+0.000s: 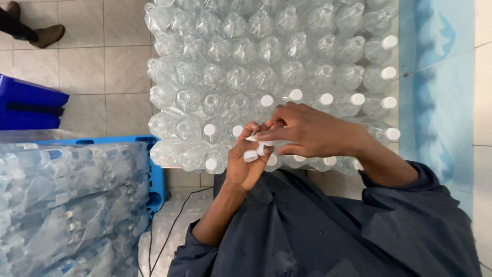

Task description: The person repeatedly picks white bottle caps from a blue bowl and screws them onto clear plastic bottles arranged on a table. The person handles the caps and bottles by hand throughout the process.

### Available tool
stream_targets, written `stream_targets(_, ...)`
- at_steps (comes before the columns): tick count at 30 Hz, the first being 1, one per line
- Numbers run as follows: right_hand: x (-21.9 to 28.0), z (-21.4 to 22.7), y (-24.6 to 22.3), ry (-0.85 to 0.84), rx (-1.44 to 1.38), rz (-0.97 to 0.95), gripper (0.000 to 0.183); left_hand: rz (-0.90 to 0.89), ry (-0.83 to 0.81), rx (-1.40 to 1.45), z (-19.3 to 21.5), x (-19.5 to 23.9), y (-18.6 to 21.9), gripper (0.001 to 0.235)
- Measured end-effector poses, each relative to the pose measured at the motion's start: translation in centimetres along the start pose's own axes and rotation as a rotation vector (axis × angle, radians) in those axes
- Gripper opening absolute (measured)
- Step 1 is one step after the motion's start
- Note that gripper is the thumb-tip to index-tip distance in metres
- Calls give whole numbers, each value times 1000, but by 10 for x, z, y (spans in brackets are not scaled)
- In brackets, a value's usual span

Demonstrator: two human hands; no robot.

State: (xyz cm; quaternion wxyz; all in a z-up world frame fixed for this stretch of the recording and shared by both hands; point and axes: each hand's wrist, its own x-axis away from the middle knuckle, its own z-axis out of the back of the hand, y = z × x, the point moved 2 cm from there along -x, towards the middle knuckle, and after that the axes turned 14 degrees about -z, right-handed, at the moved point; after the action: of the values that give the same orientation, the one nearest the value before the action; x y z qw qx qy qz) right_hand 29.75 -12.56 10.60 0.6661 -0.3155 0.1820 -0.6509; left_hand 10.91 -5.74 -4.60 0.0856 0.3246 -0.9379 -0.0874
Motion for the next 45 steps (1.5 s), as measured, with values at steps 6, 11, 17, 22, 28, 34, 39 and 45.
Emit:
stream_targets(6,-5,-18,17,201,-3,158,33,59,32,-44,-14,3,6,33)
stream_targets(11,14,28,105,529,-469,-300,43,168,51,21,-15,10,7,35)
stream_targets(17,35,68,270,628,209,-994,35,763,-18,-178,-39,55,5,18)
stream_targets(22,27,66,264,576,-86,-1039,41,733,-2,-214,-39,47,5,16)
stream_targets(28,29,73,248,435,-681,-1063,43,670,39,-218,-36,34,5,14)
stream_targets(34,32,72,278,381,-867,-1050,43,619,69,-240,-35,18,0,11)
stream_targets(39,35,61,285,412,-836,-1024,31,529,52,-172,-34,11,0,8)
stream_targets(45,31,62,270,447,-846,-1054,31,361,218,-131,-43,-1,21,12)
